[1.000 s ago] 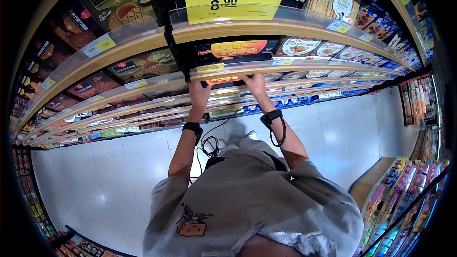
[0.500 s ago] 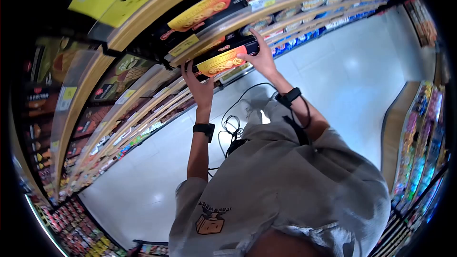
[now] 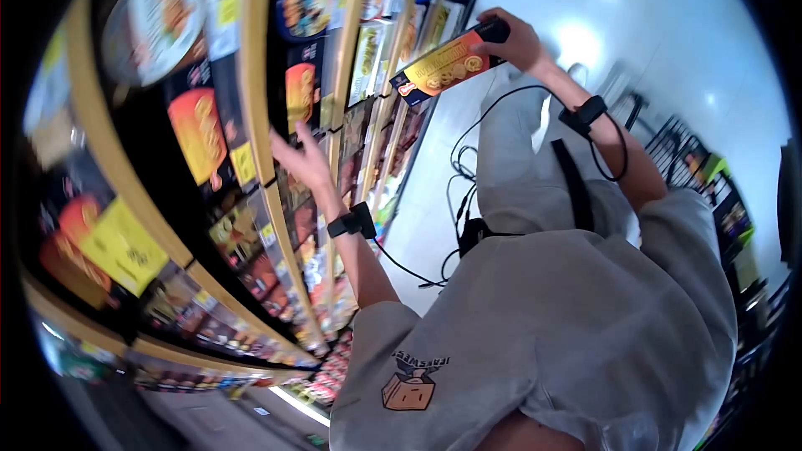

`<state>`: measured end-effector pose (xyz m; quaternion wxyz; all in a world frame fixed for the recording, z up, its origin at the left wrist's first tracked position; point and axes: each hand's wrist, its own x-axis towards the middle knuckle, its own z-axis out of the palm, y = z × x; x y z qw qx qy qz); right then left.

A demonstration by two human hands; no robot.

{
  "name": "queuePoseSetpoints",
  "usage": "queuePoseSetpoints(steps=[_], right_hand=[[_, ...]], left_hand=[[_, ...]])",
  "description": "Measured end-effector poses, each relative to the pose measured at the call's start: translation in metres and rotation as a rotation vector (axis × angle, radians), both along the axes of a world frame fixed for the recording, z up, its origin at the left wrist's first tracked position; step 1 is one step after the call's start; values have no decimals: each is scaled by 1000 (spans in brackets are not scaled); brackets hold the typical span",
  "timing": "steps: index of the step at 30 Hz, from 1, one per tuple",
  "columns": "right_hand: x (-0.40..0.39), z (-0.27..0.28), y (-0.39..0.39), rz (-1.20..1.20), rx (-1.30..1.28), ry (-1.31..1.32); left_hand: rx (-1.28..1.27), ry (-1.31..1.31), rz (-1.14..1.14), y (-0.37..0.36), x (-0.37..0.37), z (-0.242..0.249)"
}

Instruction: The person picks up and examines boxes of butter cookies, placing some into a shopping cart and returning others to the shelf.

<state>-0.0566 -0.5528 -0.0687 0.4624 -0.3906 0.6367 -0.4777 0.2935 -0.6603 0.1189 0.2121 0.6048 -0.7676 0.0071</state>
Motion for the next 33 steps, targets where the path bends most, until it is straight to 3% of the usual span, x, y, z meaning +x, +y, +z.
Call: queuePoseSetpoints(steps=[2, 6, 8, 9, 10, 12, 14, 16, 18, 20, 21, 22, 25, 28, 33], right_hand=[[-2, -25, 24, -55, 2, -60], [-24, -68, 76, -143, 28, -159], [-34, -100, 86, -183, 60, -184], [-43, -113, 88, -187, 88, -208], [-51, -125, 87, -190, 117, -233], [-67, -153, 84, -200, 114, -209], [-76, -182, 81, -228, 114, -231], [-82, -192, 75, -231, 167, -244], [-75, -201, 68, -289, 150, -206], [-66, -212, 66, -333, 148, -182], [-61, -219, 66, -308, 183, -234], [-56, -225, 65, -284, 215, -283], [-38, -232, 66, -277, 239, -289], [-26, -220, 64, -281, 275, -316], [-14, -209, 65, -292, 312, -284]], left_hand=[[-88, -159, -9, -11, -2, -9], [-166, -231, -5, -39, -16, -16], [105, -129, 342, -70, 17, -18], [275, -4, 550, -71, -2, -13], [341, -112, 822, -76, -24, -10], [64, -56, 434, -85, -3, -30], [50, -281, 189, -99, 43, -34], [122, -296, 252, -93, 23, -26], [44, -470, -14, -114, 101, -19], [253, -282, 393, -129, 105, -10], [163, -442, 181, -128, 135, -9], [140, -310, 261, -122, 103, -15], [59, -105, 166, -106, 65, -26], [-97, -228, 261, -111, 62, -32], [-160, -146, 280, -123, 52, -41]])
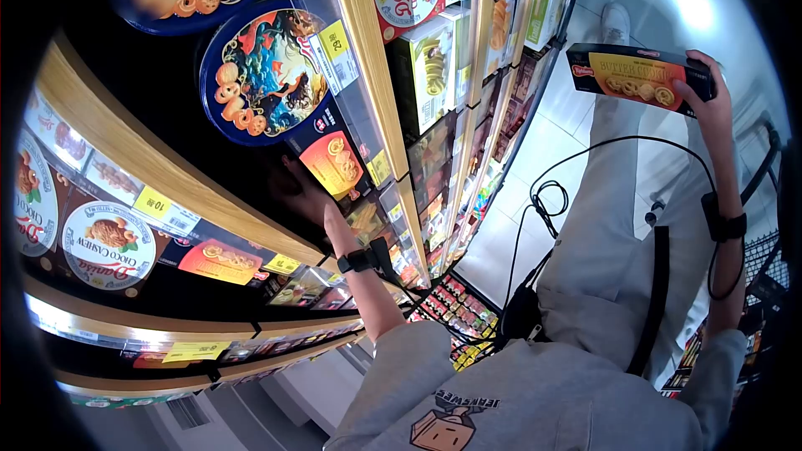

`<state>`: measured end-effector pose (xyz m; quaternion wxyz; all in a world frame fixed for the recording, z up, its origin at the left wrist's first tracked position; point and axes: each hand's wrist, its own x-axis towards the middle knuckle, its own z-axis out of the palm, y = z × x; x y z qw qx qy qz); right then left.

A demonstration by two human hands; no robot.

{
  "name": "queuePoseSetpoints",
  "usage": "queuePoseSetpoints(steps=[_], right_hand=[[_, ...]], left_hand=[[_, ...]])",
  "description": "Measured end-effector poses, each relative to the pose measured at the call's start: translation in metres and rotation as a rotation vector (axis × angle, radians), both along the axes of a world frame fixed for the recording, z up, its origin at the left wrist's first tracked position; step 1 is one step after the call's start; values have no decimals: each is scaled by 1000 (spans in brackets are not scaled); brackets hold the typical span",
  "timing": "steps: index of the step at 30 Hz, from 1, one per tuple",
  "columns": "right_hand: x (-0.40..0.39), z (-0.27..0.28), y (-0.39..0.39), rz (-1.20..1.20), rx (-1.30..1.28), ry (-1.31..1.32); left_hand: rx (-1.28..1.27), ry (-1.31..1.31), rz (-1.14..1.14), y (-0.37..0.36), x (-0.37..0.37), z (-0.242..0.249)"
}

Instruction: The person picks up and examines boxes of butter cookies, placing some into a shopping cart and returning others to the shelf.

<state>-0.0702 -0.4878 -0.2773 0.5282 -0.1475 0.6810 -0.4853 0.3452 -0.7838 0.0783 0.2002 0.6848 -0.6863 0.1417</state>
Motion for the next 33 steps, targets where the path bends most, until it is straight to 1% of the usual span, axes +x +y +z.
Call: queuePoseSetpoints(steps=[1, 5, 7, 8, 10, 11, 13, 14, 15, 17, 20, 21, 23, 24, 25, 27, 28, 29, 31, 32, 33], right_hand=[[1, -1, 2, -3, 5, -2], [4, -13, 12, -26, -38, 8], [5, -18, 13, -29, -52, 23], [5, -16, 14, -31, -45, 42], [6, -21, 16, -35, -39, 59], [6, -27, 19, -26, -32, 79], [6, -27, 16, -15, -30, 97], [6, -24, 14, -7, -16, 112], [5, -22, 13, 0, 2, 128], [5, -20, 11, 25, 12, 128], [1, -21, 8, 31, -8, 132], [0, -20, 7, 28, -38, 125], [-3, -16, 6, 27, -29, 126], [-3, -14, 6, 26, -22, 123], [-3, -15, 8, 26, -23, 122], [-2, -20, 11, -10, 2, 78], [-2, -25, 13, -14, -3, 78], [0, -29, 16, -10, -8, 119], [3, -29, 17, -4, -14, 157], [3, -27, 17, 7, 3, 149], [5, -25, 17, 19, 21, 139]], left_hand=[[-19, 52, 22, -2, 0, -1], [-56, 22, -11, -15, 28, -1], [-2, 25, -142, -2, 27, 1], [-6, 20, -140, 8, 26, 4], [52, 222, -204, 34, 19, 9], [49, 220, -203, 42, 14, 9], [38, -270, -58, 53, -4, 10], [-6, -352, -60, 55, 1, 9], [-7, -351, -59, 54, -2, 7], [-13, -161, 18, 54, -10, 1], [26, -168, -52, 33, 14, 2], [25, -164, -55, 29, 8, 6], [208, -121, 31, 27, -3, 16], [272, -155, 135, 33, -27, 18], [271, -156, 135, 39, -35, 17], [263, -200, 13, 48, -49, 12], [283, -111, -81, 48, -78, 13], [277, -114, -82, 43, -79, 11], [295, 147, -113, 28, -78, 8], [300, -45, -67, 8, -44, 11], [301, -48, -68, 0, -39, 9]])
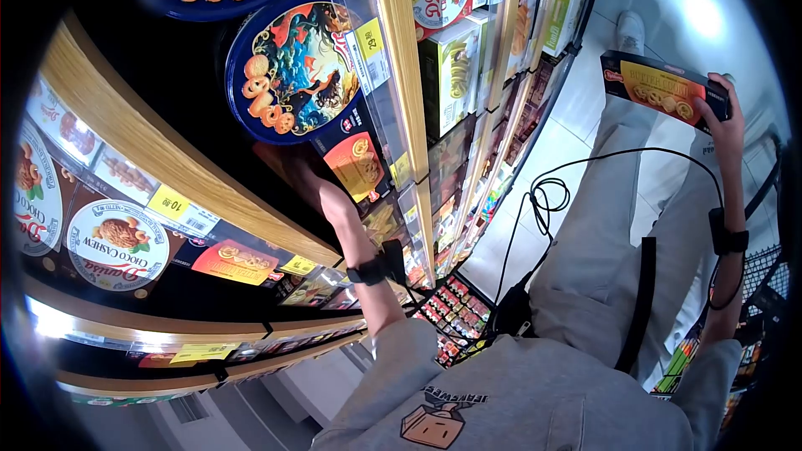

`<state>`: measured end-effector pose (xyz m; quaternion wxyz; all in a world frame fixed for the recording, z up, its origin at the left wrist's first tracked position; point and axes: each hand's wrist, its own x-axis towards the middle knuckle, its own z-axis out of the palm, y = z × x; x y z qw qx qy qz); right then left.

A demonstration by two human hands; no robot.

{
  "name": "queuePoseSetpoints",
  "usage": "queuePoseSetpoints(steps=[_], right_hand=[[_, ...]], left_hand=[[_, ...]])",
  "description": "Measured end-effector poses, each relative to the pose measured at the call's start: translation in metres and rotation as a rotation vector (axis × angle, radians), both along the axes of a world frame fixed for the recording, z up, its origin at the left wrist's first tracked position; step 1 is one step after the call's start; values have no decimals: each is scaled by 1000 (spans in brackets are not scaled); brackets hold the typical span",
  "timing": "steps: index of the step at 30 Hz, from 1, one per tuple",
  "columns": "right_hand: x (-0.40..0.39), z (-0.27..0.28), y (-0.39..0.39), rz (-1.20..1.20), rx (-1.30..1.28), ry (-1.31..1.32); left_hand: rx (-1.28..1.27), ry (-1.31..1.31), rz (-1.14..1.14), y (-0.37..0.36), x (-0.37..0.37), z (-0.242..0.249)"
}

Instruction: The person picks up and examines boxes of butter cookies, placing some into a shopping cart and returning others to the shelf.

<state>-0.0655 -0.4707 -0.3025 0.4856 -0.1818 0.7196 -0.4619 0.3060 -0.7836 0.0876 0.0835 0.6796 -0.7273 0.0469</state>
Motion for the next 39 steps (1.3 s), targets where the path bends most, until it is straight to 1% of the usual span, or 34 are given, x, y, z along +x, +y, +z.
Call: queuePoseSetpoints(steps=[2, 3, 4, 6, 7, 8, 10, 11, 13, 14, 16, 17, 18, 19, 20, 21, 22, 24, 26, 28, 30, 31, 32, 34, 36, 37, 38, 39], right_hand=[[3, 1, 1, -17, -4, -16], [5, 1, 1, -29, -13, -27], [5, -1, 4, -32, -18, -30], [9, -12, 6, -44, -2, -29], [11, -10, 4, -61, 3, -13], [13, -7, 1, -58, -12, -13], [16, 0, 1, -43, 22, -50], [18, 8, -3, -47, 14, -68], [19, 15, -6, -34, 9, -54], [19, 16, -6, -21, 5, -46], [16, 15, -5, -10, -4, -1], [13, 14, -3, -10, -11, -38], [10, 14, -2, -9, -23, -76], [6, 22, -5, -1, -28, -76], [1, 39, -7, 12, -110, -177], [-2, 58, -11, 25, -189, -274], [0, 80, -18, 38, -188, -271], [9, 133, -32, 131, -292, -240], [15, 168, -40, 265, -473, -155], [35, 209, -53, 174, -564, -281], [43, 226, -71, 272, -837, -136], [53, 232, -79, 197, -954, -138], [58, 244, -87, 191, -994, -154], [65, 266, -106, 261, -1060, -26], [75, 283, -123, 372, -1064, 13], [86, 287, -129, 360, -1105, 16], [101, 291, -138, 344, -1192, 51], [110, 296, -144, 283, -1239, 74]], left_hand=[[67, 390, -69, -13, 8, -2], [55, 287, -9, -23, 32, 1], [50, 284, -13, -22, 39, -5], [-59, 342, 65, -24, 51, -11], [52, 568, 68, -32, 51, -7], [83, 685, 151, -41, 73, -7], [140, 740, 153, -61, 141, -6], [136, 745, 155, -58, 140, -7], [74, 650, 195, -49, 126, -13], [72, 655, 197, -43, 119, -12], [12, 85, 9, -23, 95, -7], [-90, 111, 41, 0, 48, -4], [-245, 168, -42, 34, -30, -11], [-290, 59, -298, 51, -37, -14], [-232, -68, -578, 73, -54, -12], [35, -220, -702, 96, -69, -7], [283, -107, -907, 106, -101, -15], [591, 56, -784, 123, -149, -25], [711, -73, -703, 122, -157, -25], [690, -11, -718, 124, -137, -32], [612, 96, -670, 129, -119, -25], [514, 67, -678, 130, -117, -15], [414, 38, -684, 130, -113, -4], [131, -146, -731, 138, -93, 19], [5, -177, -719, 140, -77, 45], [-155, -178, -675, 145, -67, 40], [-219, -83, -651, 143, -57, 40], [-274, -62, -621, 142, -49, 37]])
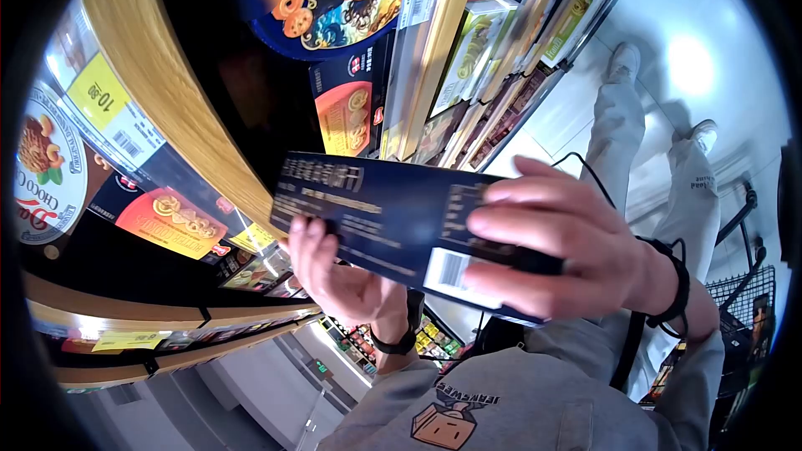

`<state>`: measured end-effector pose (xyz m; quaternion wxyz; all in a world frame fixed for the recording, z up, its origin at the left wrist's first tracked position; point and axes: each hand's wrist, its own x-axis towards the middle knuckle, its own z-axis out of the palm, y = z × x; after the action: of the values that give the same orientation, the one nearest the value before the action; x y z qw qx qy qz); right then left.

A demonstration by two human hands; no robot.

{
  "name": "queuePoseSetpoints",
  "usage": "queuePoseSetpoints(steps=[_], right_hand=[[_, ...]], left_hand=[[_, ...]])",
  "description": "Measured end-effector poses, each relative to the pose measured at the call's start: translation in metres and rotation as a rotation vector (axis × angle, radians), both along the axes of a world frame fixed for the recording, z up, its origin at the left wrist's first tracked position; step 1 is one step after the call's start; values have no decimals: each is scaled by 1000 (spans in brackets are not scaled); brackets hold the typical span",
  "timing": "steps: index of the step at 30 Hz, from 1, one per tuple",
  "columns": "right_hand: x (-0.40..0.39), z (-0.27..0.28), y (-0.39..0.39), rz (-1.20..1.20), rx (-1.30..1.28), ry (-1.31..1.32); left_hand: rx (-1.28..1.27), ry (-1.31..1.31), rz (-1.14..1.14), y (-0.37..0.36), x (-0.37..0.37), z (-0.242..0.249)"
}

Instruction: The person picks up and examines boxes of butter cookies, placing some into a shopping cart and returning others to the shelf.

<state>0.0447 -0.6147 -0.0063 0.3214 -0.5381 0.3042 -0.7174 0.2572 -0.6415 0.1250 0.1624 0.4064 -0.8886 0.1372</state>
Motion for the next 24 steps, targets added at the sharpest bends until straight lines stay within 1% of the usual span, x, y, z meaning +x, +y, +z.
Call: queuePoseSetpoints(steps=[1, 2, 3, 5, 7, 9, 10, 11, 12, 13, 14, 15, 16, 17, 18, 20, 23, 24], right_hand=[[9, 5, -6, -55, -49, -22], [18, 7, -16, -166, -78, -61], [20, 10, -22, -175, -54, -55], [17, 6, -27, -103, -56, 26], [18, 7, -29, -93, -56, 71], [23, 10, -28, -112, -1, 23], [33, 17, -28, -166, 20, -40], [38, 20, -32, -174, 1, -46], [49, 27, -35, -182, 38, -78], [57, 34, -39, -188, 69, -112], [55, 30, -48, -38, 37, -130], [78, 23, -56, -114, -17, -128], [83, 27, -64, -88, 67, -159], [86, 30, -71, -69, 151, -189], [90, 28, -79, -49, 103, -190], [96, 29, -92, -17, 23, -211], [94, 46, -105, 9, 96, -4], [97, 52, -109, -50, 143, 100]], left_hand=[[-45, 40, 24, -2, 6, -3], [-118, 29, -5, -6, 6, -10], [-130, 121, 47, -4, 6, -18], [-67, 63, 70, -3, 10, -19], [-36, -67, 123, -4, 15, -20], [-48, 30, 94, -11, 18, -28], [-124, 104, 58, -18, 15, -35], [-203, 177, 21, -25, 10, -45], [-264, 251, 135, -25, 8, -57], [-416, 134, 173, -34, 20, -67], [-280, 170, 329, -26, 22, -69], [-137, 199, 484, -17, 16, -70], [-86, 362, 490, -17, -4, -68], [-73, 424, 405, -20, -17, -72], [-83, 430, 361, -26, -20, -77], [-101, 398, 384, -29, -3, -76], [-40, 392, 462, -31, 13, -76], [-11, 398, 481, -32, 14, -78]])
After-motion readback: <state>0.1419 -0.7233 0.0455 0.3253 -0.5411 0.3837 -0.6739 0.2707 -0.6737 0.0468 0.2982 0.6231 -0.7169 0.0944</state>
